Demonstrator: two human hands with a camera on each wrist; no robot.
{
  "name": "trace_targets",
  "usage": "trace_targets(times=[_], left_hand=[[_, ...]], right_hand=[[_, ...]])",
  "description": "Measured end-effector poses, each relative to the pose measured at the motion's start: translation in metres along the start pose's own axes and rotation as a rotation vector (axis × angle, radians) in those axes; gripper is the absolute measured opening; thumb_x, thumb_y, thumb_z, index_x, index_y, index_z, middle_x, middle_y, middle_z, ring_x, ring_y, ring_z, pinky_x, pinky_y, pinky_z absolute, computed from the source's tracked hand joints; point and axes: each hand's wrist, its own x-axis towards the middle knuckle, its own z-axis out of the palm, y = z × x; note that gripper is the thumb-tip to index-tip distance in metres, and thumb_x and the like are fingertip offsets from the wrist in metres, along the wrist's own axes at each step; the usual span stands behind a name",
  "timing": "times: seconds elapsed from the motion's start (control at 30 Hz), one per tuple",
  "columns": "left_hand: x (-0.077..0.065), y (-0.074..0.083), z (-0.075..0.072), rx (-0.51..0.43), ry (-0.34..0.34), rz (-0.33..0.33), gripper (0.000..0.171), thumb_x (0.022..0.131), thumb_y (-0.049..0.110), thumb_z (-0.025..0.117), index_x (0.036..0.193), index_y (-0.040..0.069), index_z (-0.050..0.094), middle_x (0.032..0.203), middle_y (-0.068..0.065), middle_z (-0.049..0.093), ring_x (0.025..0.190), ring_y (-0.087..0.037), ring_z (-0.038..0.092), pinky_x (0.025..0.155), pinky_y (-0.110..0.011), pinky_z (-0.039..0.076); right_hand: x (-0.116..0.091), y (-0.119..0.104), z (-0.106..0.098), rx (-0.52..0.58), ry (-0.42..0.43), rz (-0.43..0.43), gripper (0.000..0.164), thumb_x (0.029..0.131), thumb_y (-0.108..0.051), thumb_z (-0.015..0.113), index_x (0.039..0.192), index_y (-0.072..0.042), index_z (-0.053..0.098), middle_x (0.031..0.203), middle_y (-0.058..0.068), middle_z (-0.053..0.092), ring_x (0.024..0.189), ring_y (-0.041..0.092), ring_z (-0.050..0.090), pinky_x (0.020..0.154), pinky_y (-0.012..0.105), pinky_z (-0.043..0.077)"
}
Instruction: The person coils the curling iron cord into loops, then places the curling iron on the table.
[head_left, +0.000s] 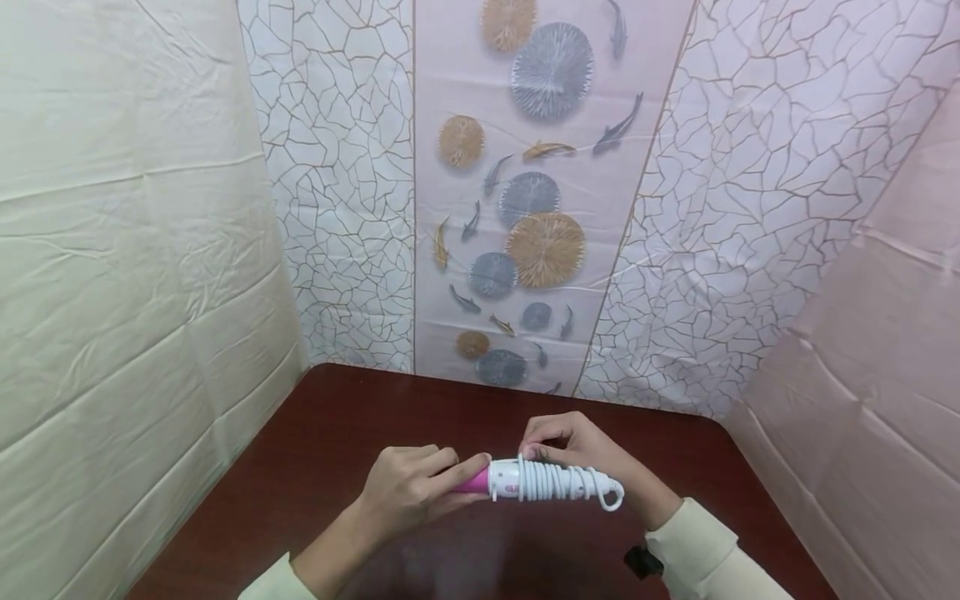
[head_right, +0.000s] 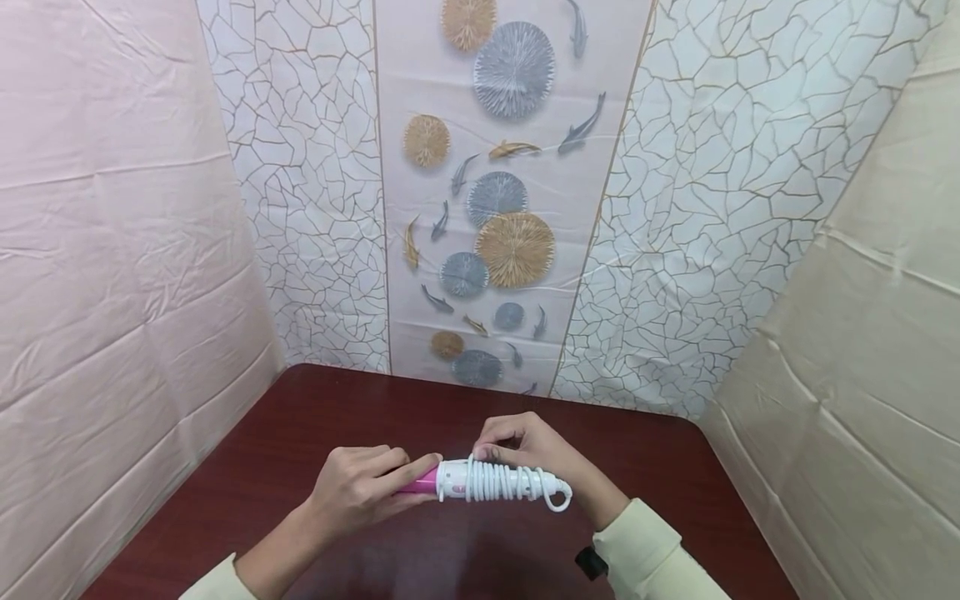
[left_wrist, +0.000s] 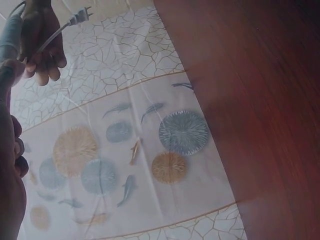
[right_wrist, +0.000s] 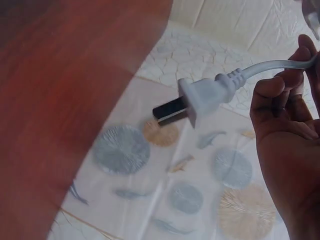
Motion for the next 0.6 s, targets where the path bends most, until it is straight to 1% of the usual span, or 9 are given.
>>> trace_targets(times=[0.17,0.23,0.27,0.33,0.4,0.47,0.5,0.57,0.6], left_hand=[[0.001,0.001,0.002,0.024,0.021,-0.02,0.034,0.104,0.048,0.076,0.119,0.019,0.085,0.074,0.01,0.062,0.053,-0.002,0.048,0.047,-0.014,0.041],[0.001,0.001,0.002,0.033,0.033,-0.03,0.034,0.105,0.049,0.075,0.118,0.019,0.086,0.073,0.01,0.062,0.052,-0.002,0.049,0.047,-0.014,0.041],[0.001,0.001,0.003,0.034,0.036,-0.038,0.034,0.105,0.048,0.075,0.117,0.019,0.086,0.073,0.01,0.062,0.052,-0.002,0.049,0.047,-0.014,0.04],[0.0,0.001,0.003,0.038,0.036,-0.053,0.034,0.104,0.048,0.076,0.118,0.018,0.086,0.074,0.01,0.062,0.052,-0.002,0.049,0.047,-0.014,0.039],[0.0,0.002,0.003,0.039,0.025,-0.081,0.034,0.105,0.047,0.076,0.12,0.018,0.085,0.074,0.009,0.062,0.053,-0.003,0.049,0.047,-0.014,0.039],[0.0,0.001,0.003,0.044,0.014,-0.101,0.034,0.105,0.046,0.074,0.122,0.018,0.085,0.074,0.008,0.061,0.053,-0.004,0.049,0.046,-0.015,0.039],[0.0,0.001,0.003,0.046,0.013,-0.107,0.034,0.106,0.046,0.074,0.122,0.018,0.085,0.074,0.007,0.061,0.054,-0.004,0.049,0.046,-0.015,0.039],[0.0,0.0,0.004,0.049,0.015,-0.116,0.034,0.107,0.046,0.073,0.122,0.018,0.085,0.074,0.007,0.06,0.054,-0.004,0.049,0.046,-0.015,0.039],[0.0,-0.001,0.004,0.052,0.017,-0.117,0.034,0.107,0.047,0.072,0.122,0.019,0.085,0.073,0.007,0.059,0.053,-0.004,0.048,0.046,-0.015,0.038]], right_hand=[[-0.002,0.001,0.016,0.131,0.066,-0.089,0.017,0.108,0.005,0.062,0.104,0.001,0.078,0.092,0.023,0.07,0.088,0.002,0.063,0.073,0.024,0.057],[-0.001,-0.001,0.023,0.15,0.101,-0.142,0.018,0.108,0.008,0.059,0.106,0.002,0.076,0.091,0.024,0.068,0.088,0.003,0.063,0.072,0.024,0.057],[-0.001,-0.001,0.026,0.138,0.124,-0.174,0.018,0.107,0.011,0.059,0.107,0.003,0.075,0.09,0.024,0.068,0.088,0.004,0.064,0.072,0.025,0.058],[-0.002,0.0,0.031,0.077,0.181,-0.243,0.024,0.101,0.02,0.059,0.11,0.003,0.074,0.091,0.023,0.07,0.089,0.006,0.066,0.074,0.026,0.06],[-0.004,0.003,0.035,-0.015,0.251,-0.264,0.036,0.092,0.028,0.06,0.112,0.001,0.074,0.092,0.019,0.073,0.089,0.005,0.068,0.075,0.026,0.06],[-0.006,0.005,0.038,-0.096,0.319,-0.233,0.043,0.084,0.031,0.063,0.111,-0.001,0.075,0.092,0.017,0.074,0.09,0.002,0.068,0.076,0.025,0.061],[-0.007,0.006,0.039,-0.13,0.344,-0.209,0.043,0.082,0.03,0.064,0.11,-0.001,0.075,0.091,0.016,0.075,0.089,0.001,0.068,0.076,0.024,0.06],[-0.008,0.006,0.041,-0.19,0.373,-0.138,0.04,0.083,0.025,0.067,0.106,-0.005,0.077,0.088,0.011,0.075,0.086,-0.003,0.066,0.073,0.024,0.06],[-0.008,0.005,0.043,-0.221,0.378,-0.106,0.036,0.085,0.022,0.067,0.104,-0.007,0.077,0.088,0.009,0.074,0.085,-0.004,0.065,0.072,0.024,0.06]])
